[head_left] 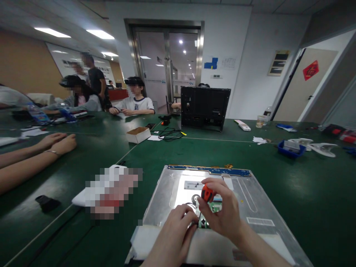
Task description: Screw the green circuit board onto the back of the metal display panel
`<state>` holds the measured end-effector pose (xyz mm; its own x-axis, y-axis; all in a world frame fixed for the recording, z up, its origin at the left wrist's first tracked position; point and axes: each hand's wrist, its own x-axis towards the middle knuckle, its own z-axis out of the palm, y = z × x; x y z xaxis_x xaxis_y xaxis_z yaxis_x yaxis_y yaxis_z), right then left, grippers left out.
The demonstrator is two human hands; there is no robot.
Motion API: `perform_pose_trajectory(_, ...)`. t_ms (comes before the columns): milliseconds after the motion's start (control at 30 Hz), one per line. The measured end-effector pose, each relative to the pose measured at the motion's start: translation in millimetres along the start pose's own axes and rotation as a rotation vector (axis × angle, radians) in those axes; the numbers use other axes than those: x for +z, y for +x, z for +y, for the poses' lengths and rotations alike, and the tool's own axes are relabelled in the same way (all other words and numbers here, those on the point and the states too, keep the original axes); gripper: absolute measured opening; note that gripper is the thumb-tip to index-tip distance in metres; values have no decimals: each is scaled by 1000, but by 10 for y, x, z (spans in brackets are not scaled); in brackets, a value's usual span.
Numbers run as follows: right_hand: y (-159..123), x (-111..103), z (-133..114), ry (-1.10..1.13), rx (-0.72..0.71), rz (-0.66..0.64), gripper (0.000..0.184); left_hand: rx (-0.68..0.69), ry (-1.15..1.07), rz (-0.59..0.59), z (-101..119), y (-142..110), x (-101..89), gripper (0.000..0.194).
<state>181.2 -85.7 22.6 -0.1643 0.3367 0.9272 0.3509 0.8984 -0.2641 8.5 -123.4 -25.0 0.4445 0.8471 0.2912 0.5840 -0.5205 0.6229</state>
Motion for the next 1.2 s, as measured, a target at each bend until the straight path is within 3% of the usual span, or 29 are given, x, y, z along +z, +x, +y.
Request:
perform_pose_trajectory(233, -3, -20, -15, 25, -17, -81, 45, 11, 7, 28, -14, 14, 8, 21)
perform_pose_trajectory(500, -6, 7, 5, -9, -1, 10, 44, -5, 10, 33, -1, -9, 9, 20)
perform_pose_trajectory(733, 23, -29, -30, -24, -11, -54, 44, -17, -7, 17, 21, 4, 4, 20)
perform_pose_trajectory(1000, 10, -9, 8, -30, 6, 27, 43, -1, 3, 28, 9, -5, -6, 21)
perform_pose_trajectory(1200, 20, -39, -9, -67, -8, -29, 39, -8, -8, 22, 11, 7, 4, 21)
